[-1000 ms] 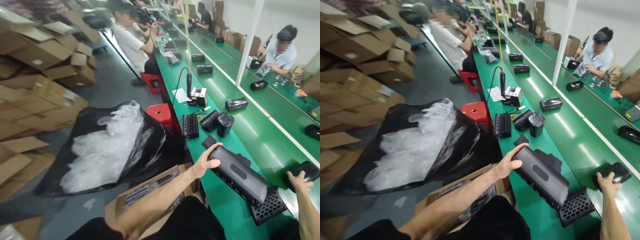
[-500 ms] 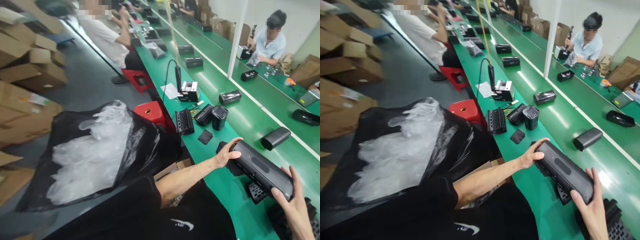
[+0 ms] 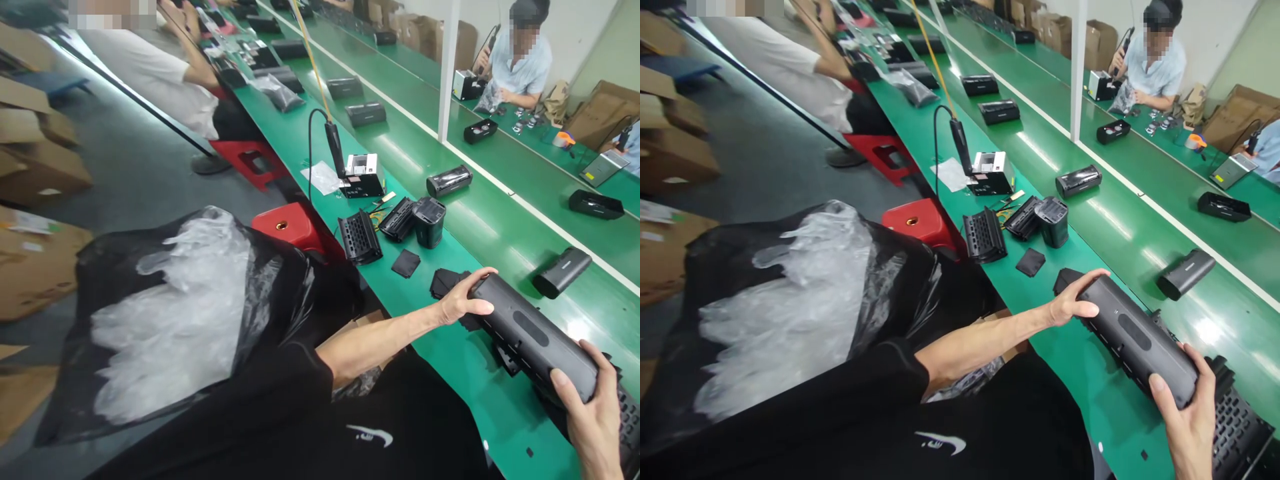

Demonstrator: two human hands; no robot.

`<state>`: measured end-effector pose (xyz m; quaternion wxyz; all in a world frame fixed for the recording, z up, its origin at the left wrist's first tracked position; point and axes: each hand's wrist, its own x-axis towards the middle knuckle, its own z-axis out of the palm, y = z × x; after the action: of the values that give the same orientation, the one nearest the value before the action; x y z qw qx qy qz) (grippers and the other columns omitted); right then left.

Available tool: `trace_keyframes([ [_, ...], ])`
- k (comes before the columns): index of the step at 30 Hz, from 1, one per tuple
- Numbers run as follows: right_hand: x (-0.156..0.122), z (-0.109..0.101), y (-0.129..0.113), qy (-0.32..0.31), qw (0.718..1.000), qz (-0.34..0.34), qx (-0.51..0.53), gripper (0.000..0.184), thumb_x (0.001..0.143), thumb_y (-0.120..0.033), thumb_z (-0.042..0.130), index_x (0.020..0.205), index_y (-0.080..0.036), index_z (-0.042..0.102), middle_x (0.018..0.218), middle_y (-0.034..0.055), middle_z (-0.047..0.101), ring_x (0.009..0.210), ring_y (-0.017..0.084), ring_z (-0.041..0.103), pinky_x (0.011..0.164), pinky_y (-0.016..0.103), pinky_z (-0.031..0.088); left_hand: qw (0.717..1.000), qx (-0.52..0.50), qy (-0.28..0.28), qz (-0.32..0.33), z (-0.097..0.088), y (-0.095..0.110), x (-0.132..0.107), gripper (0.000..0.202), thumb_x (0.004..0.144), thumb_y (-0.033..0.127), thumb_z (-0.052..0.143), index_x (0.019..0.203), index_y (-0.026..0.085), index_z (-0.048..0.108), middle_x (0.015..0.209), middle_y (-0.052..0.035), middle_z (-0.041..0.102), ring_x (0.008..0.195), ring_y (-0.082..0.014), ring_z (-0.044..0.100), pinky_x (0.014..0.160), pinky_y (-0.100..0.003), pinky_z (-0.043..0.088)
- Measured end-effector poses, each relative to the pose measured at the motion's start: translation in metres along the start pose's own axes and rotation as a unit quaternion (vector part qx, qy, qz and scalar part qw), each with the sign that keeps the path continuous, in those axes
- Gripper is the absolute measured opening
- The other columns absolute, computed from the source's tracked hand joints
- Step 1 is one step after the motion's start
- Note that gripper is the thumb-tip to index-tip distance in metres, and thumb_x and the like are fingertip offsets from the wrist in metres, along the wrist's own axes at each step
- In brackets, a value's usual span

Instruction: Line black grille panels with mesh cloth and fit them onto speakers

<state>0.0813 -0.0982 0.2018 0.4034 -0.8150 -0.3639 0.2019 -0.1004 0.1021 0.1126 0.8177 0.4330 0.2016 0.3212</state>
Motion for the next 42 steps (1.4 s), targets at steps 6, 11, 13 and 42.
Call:
trace_keyframes([
  [6, -0.008, -0.001, 0.013, -0.011, 0.999, 0.021, 0.029, 0.106, 0.075, -0.069, 0.08, 0.162, -0.023, 0.041, 0.157, 0.015, 0.046, 0.136, 0.042, 0.046, 0.117, 0.056, 0.029, 0.999, 0.012, 0.027, -0.034, 0.005, -0.005, -0.003, 0.081, 0.064, 0.042, 0.091, 0.139, 0.026, 0.064, 0.133, -0.0067, 0.065, 0.123, -0.03, 0.059, 0.11, -0.043, 0.046],
  [11, -0.001, 0.008, 0.05, 0.017, 0.994, 0.077, 0.07, 0.095, 0.072, -0.072, 0.081, 0.149, -0.025, 0.053, 0.14, 0.0127, 0.056, 0.118, 0.037, 0.056, 0.106, 0.054, 0.043, 0.993, 0.076, 0.003, -0.089, -0.003, 0.001, 0.006, 0.088, 0.07, 0.055, 0.09, 0.147, 0.027, 0.06, 0.151, -0.0088, 0.06, 0.143, -0.0357, 0.052, 0.121, -0.048, 0.039],
  [13, 0.0, 0.011, 0.061, 0.003, 0.982, 0.129, 0.141, 0.095, 0.072, -0.072, 0.08, 0.149, -0.026, 0.053, 0.134, 0.0123, 0.059, 0.111, 0.034, 0.06, 0.098, 0.05, 0.05, 0.99, 0.104, -0.027, -0.092, -0.009, 0.004, 0.009, 0.094, 0.065, 0.056, 0.093, 0.148, 0.027, 0.06, 0.156, -0.0095, 0.058, 0.147, -0.0374, 0.049, 0.122, -0.049, 0.038],
  [42, 0.006, 0.148, 0.049, -0.008, 0.903, 0.267, 0.336, 0.087, 0.072, -0.068, 0.084, 0.141, -0.026, 0.053, 0.129, 0.012, 0.066, 0.107, 0.032, 0.07, 0.088, 0.054, 0.061, 0.986, -0.028, 0.106, -0.125, -0.018, -0.07, 0.054, 0.09, 0.065, 0.044, 0.096, 0.14, 0.021, 0.053, 0.136, -0.0142, 0.067, 0.125, -0.03, 0.064, 0.113, -0.052, 0.047],
])
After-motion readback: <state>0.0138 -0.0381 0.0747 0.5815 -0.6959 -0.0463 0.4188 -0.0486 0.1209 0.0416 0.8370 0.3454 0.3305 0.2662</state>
